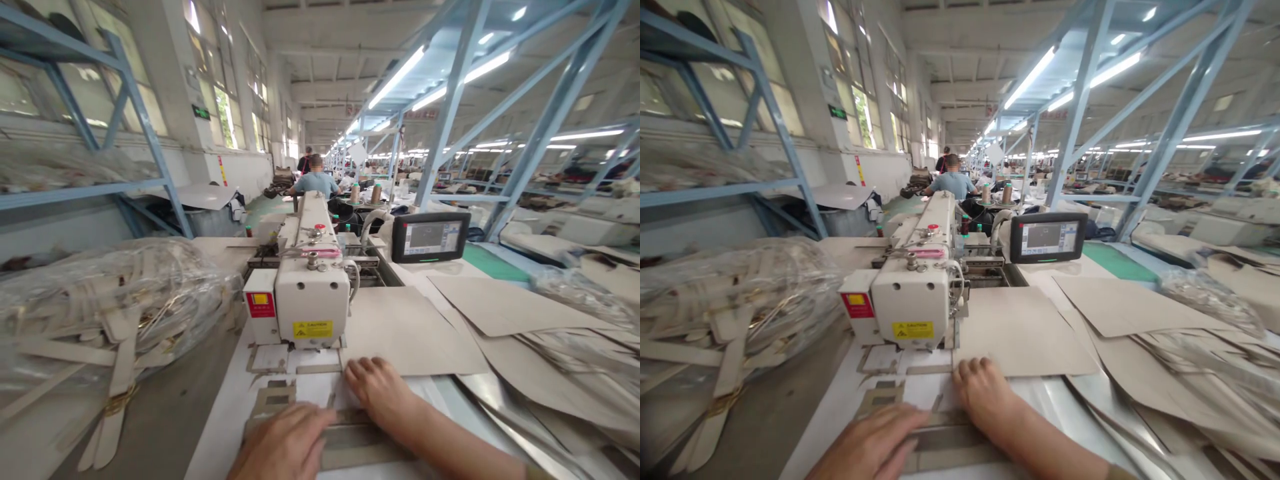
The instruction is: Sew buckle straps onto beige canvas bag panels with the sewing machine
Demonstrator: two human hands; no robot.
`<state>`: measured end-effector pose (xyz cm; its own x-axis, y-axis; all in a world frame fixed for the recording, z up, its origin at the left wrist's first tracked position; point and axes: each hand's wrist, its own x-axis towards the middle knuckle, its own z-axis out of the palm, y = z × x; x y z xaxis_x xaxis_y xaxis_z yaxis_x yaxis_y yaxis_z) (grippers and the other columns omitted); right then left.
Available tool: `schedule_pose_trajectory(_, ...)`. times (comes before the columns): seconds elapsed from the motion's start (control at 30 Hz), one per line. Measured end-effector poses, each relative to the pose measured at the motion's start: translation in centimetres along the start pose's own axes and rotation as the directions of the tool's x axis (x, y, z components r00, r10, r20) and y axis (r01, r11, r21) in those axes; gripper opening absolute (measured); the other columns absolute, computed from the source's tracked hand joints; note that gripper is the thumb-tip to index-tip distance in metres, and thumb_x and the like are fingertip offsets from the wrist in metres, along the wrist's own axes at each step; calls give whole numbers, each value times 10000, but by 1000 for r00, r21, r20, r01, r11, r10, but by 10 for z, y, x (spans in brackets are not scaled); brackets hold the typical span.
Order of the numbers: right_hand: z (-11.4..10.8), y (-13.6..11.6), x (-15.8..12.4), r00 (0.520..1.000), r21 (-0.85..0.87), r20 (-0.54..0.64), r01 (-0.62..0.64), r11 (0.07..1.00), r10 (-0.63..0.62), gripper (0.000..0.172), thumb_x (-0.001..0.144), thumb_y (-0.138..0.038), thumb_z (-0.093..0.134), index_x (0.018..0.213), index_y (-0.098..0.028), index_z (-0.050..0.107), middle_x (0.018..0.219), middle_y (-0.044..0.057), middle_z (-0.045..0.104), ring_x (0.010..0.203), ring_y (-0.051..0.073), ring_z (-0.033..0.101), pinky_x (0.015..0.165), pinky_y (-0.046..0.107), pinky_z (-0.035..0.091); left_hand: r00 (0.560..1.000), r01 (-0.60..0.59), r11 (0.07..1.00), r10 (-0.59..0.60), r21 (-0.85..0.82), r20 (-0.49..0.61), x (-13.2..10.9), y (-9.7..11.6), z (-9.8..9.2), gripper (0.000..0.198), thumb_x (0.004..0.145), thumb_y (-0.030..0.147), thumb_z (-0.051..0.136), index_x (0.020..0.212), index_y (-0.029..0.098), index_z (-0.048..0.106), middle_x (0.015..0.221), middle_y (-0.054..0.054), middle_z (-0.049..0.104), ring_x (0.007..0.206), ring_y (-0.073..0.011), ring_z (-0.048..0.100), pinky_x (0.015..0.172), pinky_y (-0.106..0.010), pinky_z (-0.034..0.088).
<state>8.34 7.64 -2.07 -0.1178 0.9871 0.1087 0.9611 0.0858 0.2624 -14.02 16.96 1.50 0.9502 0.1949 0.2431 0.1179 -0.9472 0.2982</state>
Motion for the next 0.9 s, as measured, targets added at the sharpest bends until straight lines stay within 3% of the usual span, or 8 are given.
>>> schedule_pose_trajectory(0.13,-5,-52,12,971,79,-137,209,975,-197,280,899,-242,624,1149,-124,577,1065,105,679,853,252,633,676,376,502,994,5,989,10,145,-105,9,-26,25,751,675,-17,433,1394,187,510,1385,-93,607,1286,-213,565,1075,-352,494)
schedule_pose_trajectory(0.3,-11,-82,36,963,268,-187,240,933,-194,251,886,-260,646,1091,-125,597,1029,121,705,853,284,670,646,389,539,976,10,989,23,149,-217,2,-48,34,584,738,0,443,1277,168,594,1192,-104,717,1063,-215,699,915,-335,592)
schedule_pose_trajectory(0.43,-48,-51,22,953,543,-164,302,783,-254,497,888,-377,695,1304,-162,530,1297,126,626,1173,286,601,934,386,535,979,-55,968,100,247,-176,3,-51,15,359,847,7,461,1066,196,673,1085,-46,753,988,-223,710,835,-341,584)
schedule_pose_trajectory(0.53,-57,-3,-7,986,674,-67,157,722,-152,282,964,-240,543,1239,-225,603,1058,30,723,981,198,687,898,307,548,985,-36,925,96,379,-141,0,-69,9,337,870,-16,441,971,181,695,1094,-50,752,1029,-248,696,837,-362,571)
schedule_pose_trajectory(0.6,-40,32,-25,999,642,-53,26,766,10,364,1001,-229,436,1337,-186,571,1182,92,696,1121,233,649,975,372,532,982,-40,898,116,438,-149,-4,-91,13,368,872,-29,420,995,164,708,1090,-64,754,1024,-252,699,843,-369,572)
schedule_pose_trajectory(0.7,9,71,-43,990,555,-78,-51,830,113,472,1005,-254,417,1454,-125,477,1485,162,462,1404,293,398,1148,508,380,968,-88,894,181,440,-176,-4,-126,21,385,907,-7,403,1048,165,717,1095,-67,755,1037,-237,698,871,-367,571)
schedule_pose_trajectory(0.8,50,85,-48,982,516,-59,-122,848,177,551,1004,-314,445,1510,-104,390,1543,185,355,1447,300,311,1164,549,336,957,-157,908,237,389,-169,2,-148,23,344,961,68,428,1083,205,719,1113,-32,755,1050,-201,697,888,-340,571)
schedule_pose_trajectory(0.9,62,80,-42,974,480,-30,-183,858,224,568,1023,-344,413,1517,-68,360,1534,199,370,1443,305,323,1172,564,315,967,-136,925,202,355,-157,7,-158,20,369,965,83,418,1119,233,718,1135,-19,750,1029,-178,707,886,-316,575)
